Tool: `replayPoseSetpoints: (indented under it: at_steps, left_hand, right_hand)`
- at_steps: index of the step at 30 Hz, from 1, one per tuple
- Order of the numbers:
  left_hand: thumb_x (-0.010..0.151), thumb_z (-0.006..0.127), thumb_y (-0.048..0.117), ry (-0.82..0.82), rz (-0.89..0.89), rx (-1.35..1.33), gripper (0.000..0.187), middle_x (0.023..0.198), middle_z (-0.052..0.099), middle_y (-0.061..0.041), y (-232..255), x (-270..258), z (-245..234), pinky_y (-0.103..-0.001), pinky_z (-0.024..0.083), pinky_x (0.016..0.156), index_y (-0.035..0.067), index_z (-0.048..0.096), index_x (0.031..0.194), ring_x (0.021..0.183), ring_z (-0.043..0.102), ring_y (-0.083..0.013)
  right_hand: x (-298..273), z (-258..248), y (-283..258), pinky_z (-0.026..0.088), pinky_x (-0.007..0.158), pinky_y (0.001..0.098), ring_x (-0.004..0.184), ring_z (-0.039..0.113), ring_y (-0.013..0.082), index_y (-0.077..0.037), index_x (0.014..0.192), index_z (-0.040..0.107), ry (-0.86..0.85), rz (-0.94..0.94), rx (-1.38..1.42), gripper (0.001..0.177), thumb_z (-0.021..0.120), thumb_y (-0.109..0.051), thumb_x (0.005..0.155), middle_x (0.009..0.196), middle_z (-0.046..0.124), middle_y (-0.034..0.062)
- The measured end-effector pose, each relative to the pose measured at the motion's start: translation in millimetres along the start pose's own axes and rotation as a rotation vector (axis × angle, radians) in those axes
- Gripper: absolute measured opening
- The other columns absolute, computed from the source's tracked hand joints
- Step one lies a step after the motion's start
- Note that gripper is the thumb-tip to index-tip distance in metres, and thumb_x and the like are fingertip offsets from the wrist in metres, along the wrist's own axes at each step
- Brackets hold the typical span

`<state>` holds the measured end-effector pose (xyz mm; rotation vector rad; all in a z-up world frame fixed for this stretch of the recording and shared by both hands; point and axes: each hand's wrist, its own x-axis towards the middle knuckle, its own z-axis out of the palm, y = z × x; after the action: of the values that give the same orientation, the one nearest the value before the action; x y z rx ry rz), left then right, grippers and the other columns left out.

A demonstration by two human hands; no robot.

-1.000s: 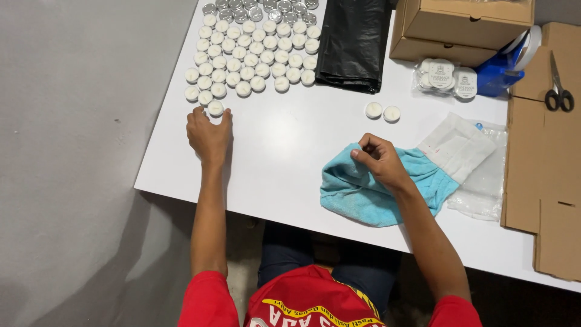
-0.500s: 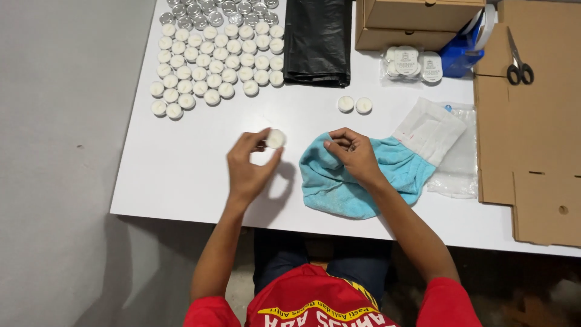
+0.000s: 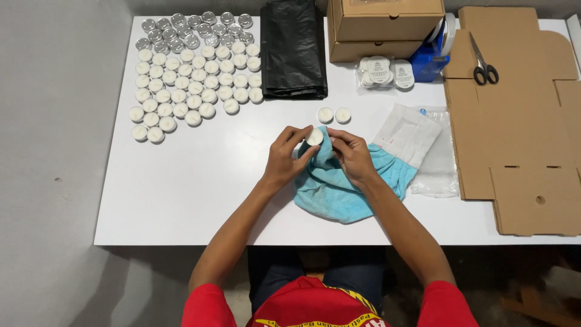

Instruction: Cleaning individual candle bases with a cloth and placing them into a plastic bag for packaging.

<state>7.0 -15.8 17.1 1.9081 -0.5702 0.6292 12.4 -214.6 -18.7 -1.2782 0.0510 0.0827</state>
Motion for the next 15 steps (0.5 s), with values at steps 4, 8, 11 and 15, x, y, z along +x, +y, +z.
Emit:
replayPoseSetpoints:
  at_steps: [4, 8, 11, 15]
  left_hand:
    - [0.086, 0.083, 0.016, 0.009, -0.013, -0.025, 0.04, 0.093, 0.065, -0.009, -9.3, -8.7, 1.6, -0.034, 0.062, 0.073, 0.002, 0.07, 0.122, 0.08, 0.071, -0.0248]
    - [0.085, 0.084, 0.017, 0.039, -0.013, -0.099, 0.043, 0.092, 0.063, -0.01, -14.8, -11.1, 1.5, -0.034, 0.061, 0.074, 0.001, 0.07, 0.122, 0.08, 0.071, -0.0261]
    - [0.085, 0.084, 0.016, 0.03, 0.019, -0.103, 0.043, 0.091, 0.063, -0.009, -17.2, -14.0, 0.7, -0.035, 0.061, 0.073, 0.001, 0.07, 0.123, 0.079, 0.071, -0.0261]
    - [0.085, 0.084, 0.014, 0.031, 0.024, -0.1, 0.041, 0.09, 0.063, -0.009, -17.2, -16.8, -2.4, -0.035, 0.062, 0.071, 0.0, 0.071, 0.121, 0.078, 0.071, -0.0255]
  right_hand:
    - [-6.7, 5.8, 4.7, 0.059, 0.074, 0.023, 0.084, 0.069, 0.0072, -0.004, 0.13, 0.068, -0.058, 0.018, -0.046, 0.034, 0.065, -0.002, 0.096, 0.106, 0.077, 0.0094]
    - [-3.8, 6.2, 14.0, 0.059, 0.08, 0.025, 0.089, 0.068, 0.0071, -0.004, 0.134, 0.065, -0.093, -0.026, -0.089, 0.035, 0.063, -0.004, 0.099, 0.104, 0.076, 0.0081]
    - [-5.5, 5.0, 11.9, 0.058, 0.08, 0.0264, 0.087, 0.068, 0.0072, -0.003, 0.131, 0.068, -0.102, -0.073, -0.171, 0.032, 0.064, -0.005, 0.099, 0.097, 0.077, 0.0091]
    - [-4.8, -0.2, 19.1, 0.057, 0.078, 0.0261, 0.088, 0.067, 0.007, -0.002, 0.122, 0.072, -0.092, -0.159, -0.306, 0.026, 0.07, -0.006, 0.096, 0.094, 0.078, 0.0123]
